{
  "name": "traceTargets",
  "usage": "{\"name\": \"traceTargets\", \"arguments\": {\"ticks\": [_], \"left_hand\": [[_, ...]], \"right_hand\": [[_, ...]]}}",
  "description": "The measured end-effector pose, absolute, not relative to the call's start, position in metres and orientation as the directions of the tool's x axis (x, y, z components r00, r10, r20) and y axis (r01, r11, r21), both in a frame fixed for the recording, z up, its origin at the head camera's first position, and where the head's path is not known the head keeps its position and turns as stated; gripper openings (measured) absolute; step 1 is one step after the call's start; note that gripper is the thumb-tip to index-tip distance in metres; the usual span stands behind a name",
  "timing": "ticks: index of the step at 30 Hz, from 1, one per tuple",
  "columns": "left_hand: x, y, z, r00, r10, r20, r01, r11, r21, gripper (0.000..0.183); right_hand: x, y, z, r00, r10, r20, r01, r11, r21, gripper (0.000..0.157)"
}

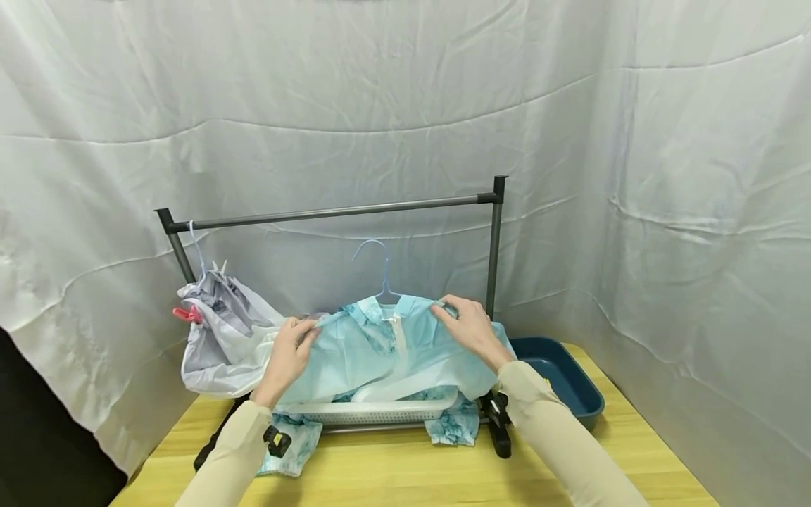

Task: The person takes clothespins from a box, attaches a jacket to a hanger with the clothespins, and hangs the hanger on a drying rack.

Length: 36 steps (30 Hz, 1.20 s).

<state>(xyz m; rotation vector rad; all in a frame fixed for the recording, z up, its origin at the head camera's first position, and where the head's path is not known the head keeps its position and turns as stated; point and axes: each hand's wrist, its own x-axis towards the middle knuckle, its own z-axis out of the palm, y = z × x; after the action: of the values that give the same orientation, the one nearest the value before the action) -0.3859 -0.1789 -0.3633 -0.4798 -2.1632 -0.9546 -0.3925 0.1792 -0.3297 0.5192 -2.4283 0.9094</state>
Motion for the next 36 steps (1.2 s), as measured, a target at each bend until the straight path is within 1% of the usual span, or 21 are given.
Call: {"name": "traceTargets", "arguments": {"ticks": [3,5,8,10,14,17,22,26,29,32,36], "left_hand": [[-0.388,-0.178,-0.361,-0.677,0.039,0.735,0.582,0.639,0.503,0.02],[-0.39,-0.178,-0.36,-0.683,0.031,0.73,0.578,0.634,0.513,0.021],[-0.391,-0.179,-0.359,-0.695,0.018,0.719,0.565,0.631,0.531,0.023],[-0.392,-0.18,-0.359,-0.696,0.008,0.718,0.559,0.633,0.536,0.023],[-0.389,-0.183,-0.359,-0.698,-0.031,0.715,0.538,0.636,0.553,0.023],[-0.387,-0.183,-0.36,-0.72,-0.055,0.691,0.512,0.631,0.583,0.025],[-0.385,-0.181,-0.365,-0.765,-0.052,0.642,0.49,0.601,0.632,0.027],[-0.385,-0.181,-0.366,-0.796,-0.063,0.602,0.5,0.491,0.713,0.025],[-0.384,-0.181,-0.366,-0.813,-0.067,0.578,0.493,0.449,0.745,0.023],[-0.383,-0.181,-0.365,-0.813,-0.059,0.58,0.484,0.485,0.728,0.022],[-0.385,-0.18,-0.367,-0.791,-0.047,0.609,0.5,0.524,0.69,0.024]], "right_hand": [[-0.391,0.188,-0.334,-0.761,-0.199,0.618,-0.525,0.748,-0.406,0.048],[-0.391,0.194,-0.338,-0.732,-0.194,0.653,-0.522,0.775,-0.355,0.05],[-0.391,0.201,-0.341,-0.711,-0.188,0.678,-0.536,0.769,-0.348,0.044],[-0.393,0.204,-0.343,-0.697,-0.193,0.69,-0.555,0.755,-0.35,0.036],[-0.399,0.205,-0.345,-0.639,-0.214,0.739,-0.608,0.729,-0.315,0.021],[-0.401,0.206,-0.349,-0.605,-0.21,0.768,-0.616,0.734,-0.284,0.017],[-0.4,0.208,-0.357,-0.605,-0.194,0.772,-0.597,0.752,-0.279,0.016],[-0.399,0.209,-0.36,-0.583,-0.202,0.787,-0.61,0.748,-0.26,0.015],[-0.399,0.21,-0.36,-0.577,-0.203,0.791,-0.624,0.734,-0.267,0.013],[-0.399,0.21,-0.36,-0.581,-0.194,0.79,-0.621,0.733,-0.277,0.013],[-0.397,0.211,-0.361,-0.603,-0.181,0.777,-0.6,0.745,-0.292,0.016]]}}
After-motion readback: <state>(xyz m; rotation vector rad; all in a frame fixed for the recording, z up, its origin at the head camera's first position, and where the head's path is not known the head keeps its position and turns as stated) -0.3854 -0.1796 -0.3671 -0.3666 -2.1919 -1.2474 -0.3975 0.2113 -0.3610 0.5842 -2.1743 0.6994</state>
